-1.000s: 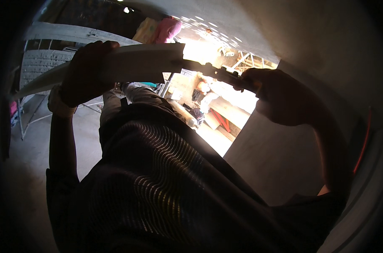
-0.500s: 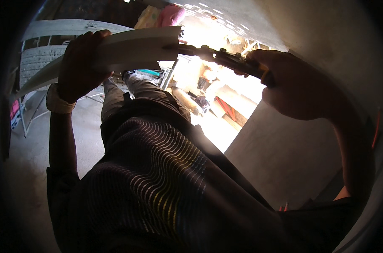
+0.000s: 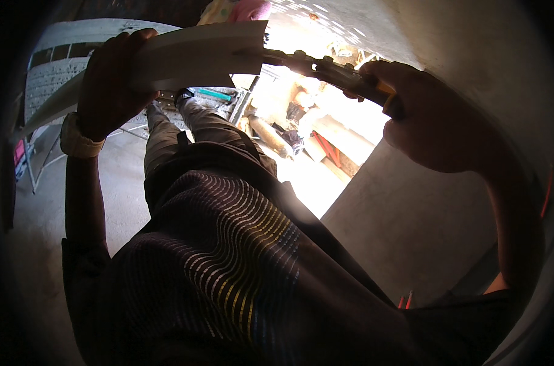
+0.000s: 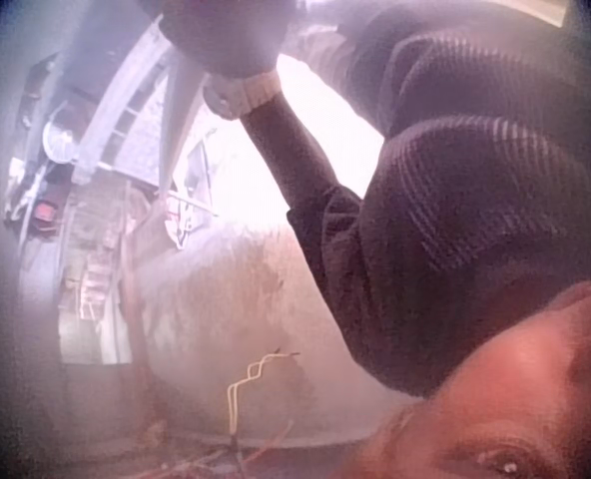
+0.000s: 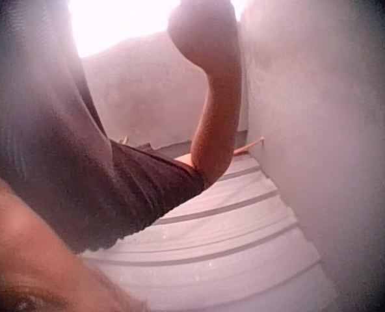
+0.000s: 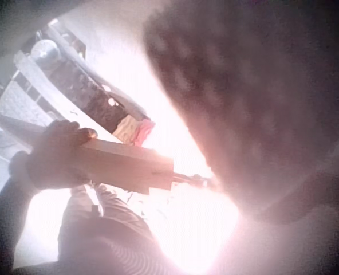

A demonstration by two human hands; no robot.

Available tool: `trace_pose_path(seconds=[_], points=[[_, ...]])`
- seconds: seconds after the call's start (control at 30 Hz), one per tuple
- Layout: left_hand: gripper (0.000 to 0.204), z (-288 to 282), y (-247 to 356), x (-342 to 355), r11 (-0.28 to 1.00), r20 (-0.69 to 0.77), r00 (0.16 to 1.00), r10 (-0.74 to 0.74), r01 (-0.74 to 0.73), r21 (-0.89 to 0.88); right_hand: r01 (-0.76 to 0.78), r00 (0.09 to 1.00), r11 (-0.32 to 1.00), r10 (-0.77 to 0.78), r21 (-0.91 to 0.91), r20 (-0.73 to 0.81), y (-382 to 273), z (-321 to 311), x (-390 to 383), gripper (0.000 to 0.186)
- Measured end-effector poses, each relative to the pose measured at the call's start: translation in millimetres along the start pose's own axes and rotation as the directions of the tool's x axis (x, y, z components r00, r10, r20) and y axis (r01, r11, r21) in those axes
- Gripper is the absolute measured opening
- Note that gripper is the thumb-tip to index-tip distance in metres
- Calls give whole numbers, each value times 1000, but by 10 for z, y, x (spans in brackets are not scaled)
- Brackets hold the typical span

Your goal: The person uses tin snips to cut a long, thin, white-coated metal strip. They repeatedly position the snips, cut small sections, and rotate the strip to continue cutting along its length. The person holds the strip with one hand and operates the snips with the other, working in a cluttered workshop.

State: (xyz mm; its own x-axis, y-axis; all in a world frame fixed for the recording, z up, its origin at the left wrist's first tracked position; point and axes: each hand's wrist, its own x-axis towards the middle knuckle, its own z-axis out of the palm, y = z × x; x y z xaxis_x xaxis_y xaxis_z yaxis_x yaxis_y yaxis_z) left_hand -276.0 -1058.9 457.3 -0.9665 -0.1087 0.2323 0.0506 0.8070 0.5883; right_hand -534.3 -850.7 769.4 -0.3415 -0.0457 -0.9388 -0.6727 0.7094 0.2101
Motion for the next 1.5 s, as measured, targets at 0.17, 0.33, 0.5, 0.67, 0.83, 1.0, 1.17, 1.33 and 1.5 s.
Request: trace_pose_path(seconds=[0.17,0.33,0.5,0.67,0.83,1.0,1.17,1.33,1.5], points=[[89,20,-10,-24,1000,-29,1000,-1,1,-11,203,957,979,-196,11,-215,56,139,-11,64],[88,-14,-45,-6,999,-32,999,32,-33,-17,198,954,976,-213,-92,-211,141,125,-13,67],[84,11,-22,-28,1000,31,999,22,-21,-12,186,973,982,-188,-24,-135,160,78,-40,84],[79,141,-45,-51,995,-61,994,89,-86,40,167,981,985,-161,48,-107,150,51,-40,83],[79,129,-105,-74,995,-23,997,76,-77,-58,188,971,982,-184,11,-152,152,77,10,83],[86,106,-156,-53,989,-6,995,100,-100,-112,164,978,985,-170,-57,-117,79,-8,46,82],[87,119,-182,-48,975,40,997,64,-54,-217,144,983,986,-152,-84,-106,-42,1,69,75],[87,121,-199,-26,977,60,996,69,-55,-205,181,976,984,-180,-2,-127,-33,28,89,69],[87,124,-226,8,981,76,994,80,-66,-182,187,980,982,-188,-23,-62,29,-29,143,79]])
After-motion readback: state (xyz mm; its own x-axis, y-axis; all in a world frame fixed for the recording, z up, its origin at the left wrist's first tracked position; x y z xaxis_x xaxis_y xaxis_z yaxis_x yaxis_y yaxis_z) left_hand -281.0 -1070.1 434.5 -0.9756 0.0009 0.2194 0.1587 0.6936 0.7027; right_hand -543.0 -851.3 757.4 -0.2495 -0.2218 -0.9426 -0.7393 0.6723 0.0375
